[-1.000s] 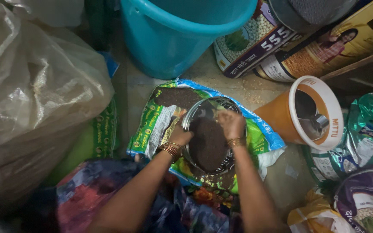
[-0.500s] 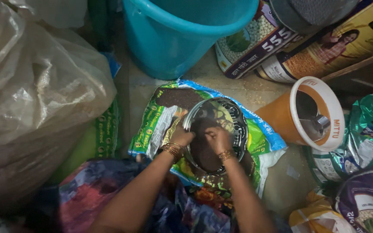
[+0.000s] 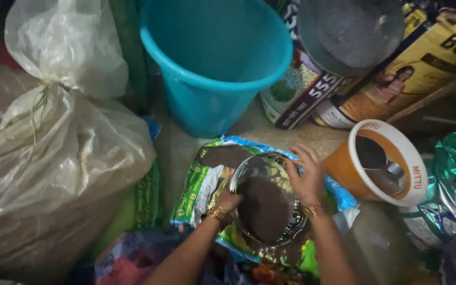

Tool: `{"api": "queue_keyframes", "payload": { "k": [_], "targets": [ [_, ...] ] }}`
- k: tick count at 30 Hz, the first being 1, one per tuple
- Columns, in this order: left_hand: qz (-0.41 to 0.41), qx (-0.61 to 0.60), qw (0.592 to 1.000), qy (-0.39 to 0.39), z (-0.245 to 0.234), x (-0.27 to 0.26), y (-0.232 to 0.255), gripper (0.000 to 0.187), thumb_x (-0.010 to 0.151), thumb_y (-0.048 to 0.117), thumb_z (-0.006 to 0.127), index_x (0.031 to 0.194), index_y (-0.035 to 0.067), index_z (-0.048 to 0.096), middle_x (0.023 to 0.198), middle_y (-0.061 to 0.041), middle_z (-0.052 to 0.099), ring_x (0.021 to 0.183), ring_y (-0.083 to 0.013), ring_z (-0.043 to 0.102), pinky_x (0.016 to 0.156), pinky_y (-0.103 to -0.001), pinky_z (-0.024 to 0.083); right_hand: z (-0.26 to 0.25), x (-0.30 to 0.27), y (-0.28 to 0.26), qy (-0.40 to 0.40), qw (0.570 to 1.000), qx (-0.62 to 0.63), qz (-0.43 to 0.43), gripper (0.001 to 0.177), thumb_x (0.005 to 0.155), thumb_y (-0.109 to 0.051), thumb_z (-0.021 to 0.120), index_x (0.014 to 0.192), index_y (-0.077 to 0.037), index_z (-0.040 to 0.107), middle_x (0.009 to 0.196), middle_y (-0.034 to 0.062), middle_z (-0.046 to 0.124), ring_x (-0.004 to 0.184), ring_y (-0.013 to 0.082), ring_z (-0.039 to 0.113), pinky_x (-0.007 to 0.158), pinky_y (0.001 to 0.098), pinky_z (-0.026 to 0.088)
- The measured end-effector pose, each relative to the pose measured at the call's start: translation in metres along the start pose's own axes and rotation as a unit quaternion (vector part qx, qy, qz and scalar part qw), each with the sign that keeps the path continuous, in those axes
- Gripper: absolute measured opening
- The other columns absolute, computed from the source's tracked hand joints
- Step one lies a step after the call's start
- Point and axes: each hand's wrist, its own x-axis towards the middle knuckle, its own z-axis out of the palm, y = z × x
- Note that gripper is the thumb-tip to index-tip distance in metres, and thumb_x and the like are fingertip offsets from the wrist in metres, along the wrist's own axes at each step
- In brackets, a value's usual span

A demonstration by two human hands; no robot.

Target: The person sits on the floor and sifts a dark brown grain using a metal sieve over a large open bag. They repeatedly shake the sieve to separate the fine powder, then use a scoop to transfer more grain from a nearby container into the sieve to continue the process.

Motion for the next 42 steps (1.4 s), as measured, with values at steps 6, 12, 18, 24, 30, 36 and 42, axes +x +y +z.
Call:
{"api": "queue_keyframes", "payload": {
  "k": [6,12,18,24,30,36,42],
  "targets": [
    [-0.018,0.086,0.996,-0.011,-0.001,0.008,-0.013,0.078,0.071,0.02,0.079,0.144,0.011,0.052,0.126,-0.019,0.069,0.119,-0.0331,0.066,0.102,-0.04,0.051,-0.067,-0.065,0.013,-0.044,0.986,-0.08,0.137,0.029,0.085,-0.005,0.071,0.114,-0.009,0.074,0.126,0.0093,0.068,0.102,0.022,0.072,0.085,0.0354,0.06],
    [-0.019,0.164,0.986,0.018,-0.006,-0.001,-0.025,0.07,0.071,0.023,0.081,0.132,0.003,0.053,0.114,-0.022,0.07,0.11,-0.0369,0.068,0.095,-0.044,0.053,-0.085,-0.144,0.109,-0.022,0.966,-0.004,0.259,0.025,0.087,-0.004,0.07,0.112,-0.01,0.074,0.113,0.0102,0.072,0.101,0.021,0.072,0.08,0.0357,0.06],
    [0.025,0.198,0.979,0.038,-0.017,-0.016,-0.029,0.044,0.075,0.025,0.074,0.109,-0.003,0.066,0.097,-0.027,0.071,0.094,-0.0434,0.07,0.085,-0.05,0.054,-0.084,-0.144,0.142,-0.049,0.966,-0.1,0.233,0.025,0.085,-0.014,0.07,0.11,-0.01,0.075,0.112,0.012,0.075,0.098,0.0248,0.075,0.081,0.0368,0.059],
    [-0.022,0.228,0.972,0.055,-0.031,-0.013,-0.023,0.029,0.077,0.022,0.073,0.089,-0.005,0.072,0.084,-0.026,0.072,0.082,-0.0411,0.07,0.075,-0.051,0.054,-0.081,-0.131,0.151,-0.058,0.955,-0.11,0.27,0.041,0.084,-0.019,0.075,0.122,-0.009,0.067,0.122,0.0143,0.07,0.101,0.0286,0.072,0.088,0.0377,0.057],
    [-0.131,0.006,0.991,0.039,-0.03,-0.004,-0.023,0.022,0.077,0.014,0.07,0.092,-0.002,0.071,0.077,-0.013,0.072,0.066,-0.0262,0.069,0.058,-0.042,0.055,-0.071,-0.125,0.179,-0.042,0.951,-0.041,0.303,0.047,0.095,-0.026,0.07,0.136,-0.008,0.057,0.127,0.0116,0.07,0.12,0.0232,0.065,0.099,0.0363,0.049],
    [-0.123,-0.119,0.985,-0.005,-0.031,-0.008,-0.008,0.023,0.083,0.013,0.064,0.097,-0.003,0.072,0.077,-0.011,0.068,0.062,-0.023,0.065,0.056,-0.039,0.053,-0.055,-0.123,0.182,0.065,0.804,0.37,0.461,0.049,0.095,-0.023,0.065,0.142,-0.013,0.056,0.136,0.0019,0.061,0.124,0.0156,0.053,0.105,0.037,0.041],
    [-0.124,-0.132,0.983,0.024,-0.035,-0.013,0.014,0.037,0.087,0.028,0.067,0.109,-0.002,0.073,0.09,-0.009,0.075,0.074,-0.0199,0.069,0.065,-0.035,0.054,-0.038,-0.134,0.198,0.047,0.834,0.328,0.44,0.048,0.096,-0.027,0.065,0.141,-0.012,0.055,0.132,0.0003,0.061,0.119,0.0113,0.055,0.1,0.0324,0.043]
  ]
}}
